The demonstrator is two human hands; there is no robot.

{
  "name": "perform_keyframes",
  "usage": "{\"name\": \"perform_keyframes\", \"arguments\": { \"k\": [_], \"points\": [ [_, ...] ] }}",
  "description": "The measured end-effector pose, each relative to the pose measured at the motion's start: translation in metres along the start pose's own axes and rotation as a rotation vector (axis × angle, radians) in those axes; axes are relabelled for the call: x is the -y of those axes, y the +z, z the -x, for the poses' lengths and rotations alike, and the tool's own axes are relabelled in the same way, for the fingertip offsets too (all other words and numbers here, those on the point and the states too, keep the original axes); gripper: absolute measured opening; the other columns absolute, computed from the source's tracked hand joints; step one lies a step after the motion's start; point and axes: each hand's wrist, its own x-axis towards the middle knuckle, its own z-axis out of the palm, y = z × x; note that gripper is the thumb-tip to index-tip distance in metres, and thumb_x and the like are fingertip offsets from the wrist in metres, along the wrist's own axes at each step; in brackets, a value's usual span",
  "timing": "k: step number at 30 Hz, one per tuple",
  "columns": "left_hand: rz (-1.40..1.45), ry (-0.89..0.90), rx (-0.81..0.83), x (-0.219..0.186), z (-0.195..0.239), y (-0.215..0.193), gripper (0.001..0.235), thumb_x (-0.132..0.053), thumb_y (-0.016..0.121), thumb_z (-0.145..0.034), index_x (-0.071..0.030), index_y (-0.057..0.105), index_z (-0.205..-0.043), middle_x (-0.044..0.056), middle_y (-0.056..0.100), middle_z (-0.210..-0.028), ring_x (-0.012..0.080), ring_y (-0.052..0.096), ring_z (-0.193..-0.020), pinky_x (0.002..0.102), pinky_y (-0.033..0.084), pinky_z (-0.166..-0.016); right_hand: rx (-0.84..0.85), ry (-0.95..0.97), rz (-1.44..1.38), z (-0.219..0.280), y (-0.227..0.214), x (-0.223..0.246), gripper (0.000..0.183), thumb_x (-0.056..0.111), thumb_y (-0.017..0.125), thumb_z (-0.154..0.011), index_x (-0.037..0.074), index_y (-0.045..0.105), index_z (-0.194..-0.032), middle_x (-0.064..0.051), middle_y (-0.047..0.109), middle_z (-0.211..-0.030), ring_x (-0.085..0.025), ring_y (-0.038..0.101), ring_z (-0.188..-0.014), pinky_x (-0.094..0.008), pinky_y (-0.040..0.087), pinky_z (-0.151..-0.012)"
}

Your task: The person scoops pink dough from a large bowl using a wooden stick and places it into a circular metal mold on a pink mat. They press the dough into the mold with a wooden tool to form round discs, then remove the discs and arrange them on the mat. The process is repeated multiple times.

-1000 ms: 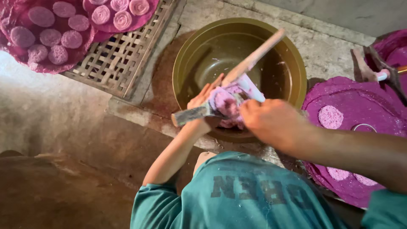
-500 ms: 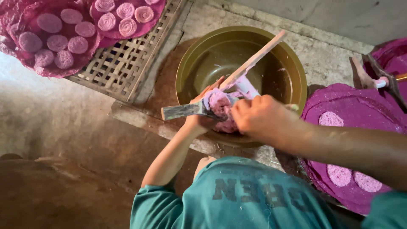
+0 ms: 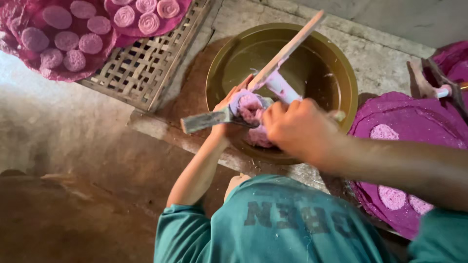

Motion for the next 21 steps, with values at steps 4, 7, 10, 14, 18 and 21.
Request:
{"name": "perform_keyframes", "arguments": {
  "k": [4,7,10,14,18,21],
  "points": [
    [-0.164,0.030,-0.118,0.009,-0.007,-0.006,0.062,-0.034,0.081,-0.075,-0.017,0.060,-0.131,0.013,0.061,-0.144,0.0314,0.063,-0.119,0.038,0.054,-0.087,-0.067,0.016,-0.201,0.005,-0.019,-0.010,0.015,0.014,0.061,-0.083,0.006,0.063,-0.096,-0.009,0.064,-0.079,-0.027,0.070,-0.063,-0.038,0.056,-0.054],
    [0.660,-0.398,-0.260,0.020,0.002,-0.014,0.049,-0.036,0.055,-0.098,-0.013,0.057,-0.141,0.008,0.073,-0.119,0.0248,0.075,-0.105,0.030,0.061,-0.089,0.087,0.299,-0.461,0.043,-0.014,-0.030,0.033,0.010,0.061,-0.088,0.010,0.063,-0.121,-0.009,0.068,-0.089,-0.027,0.073,-0.073,-0.041,0.057,-0.060],
    [0.628,-0.375,-0.391,0.020,-0.009,-0.020,0.074,-0.024,0.067,-0.090,-0.009,0.040,-0.157,0.019,0.070,-0.115,0.0323,0.071,-0.095,0.035,0.062,-0.079,-0.264,0.388,-0.825,0.031,0.024,-0.022,0.043,0.006,0.063,-0.094,0.007,0.059,-0.138,-0.018,0.070,-0.111,-0.035,0.072,-0.086,-0.043,0.059,-0.068],
    [0.078,-0.029,-0.553,0.007,-0.017,-0.014,0.069,-0.028,0.072,-0.087,-0.007,0.044,-0.147,0.020,0.062,-0.124,0.0341,0.067,-0.102,0.039,0.060,-0.082,-0.468,0.444,-1.215,-0.001,0.103,0.041,0.057,0.007,0.064,-0.088,0.000,0.054,-0.145,-0.026,0.071,-0.112,-0.041,0.073,-0.093,-0.043,0.059,-0.078],
    [0.036,-0.168,-0.498,0.007,-0.027,-0.029,0.072,-0.031,0.076,-0.085,-0.007,0.044,-0.145,0.019,0.060,-0.125,0.0339,0.064,-0.105,0.041,0.059,-0.081,-0.165,0.625,-1.342,0.022,0.139,0.067,0.035,0.015,0.064,-0.098,0.002,0.066,-0.131,-0.030,0.071,-0.094,-0.039,0.074,-0.085,-0.040,0.057,-0.073],
    [-0.089,-0.113,-0.469,0.001,-0.029,-0.034,0.074,-0.034,0.079,-0.084,-0.007,0.044,-0.144,0.018,0.057,-0.126,0.0338,0.062,-0.107,0.043,0.059,-0.080,-0.427,0.480,-1.439,0.033,0.150,0.041,0.032,0.010,0.064,-0.099,-0.005,0.065,-0.126,-0.029,0.070,-0.117,-0.035,0.077,-0.090,-0.038,0.058,-0.075]
  ]
}}
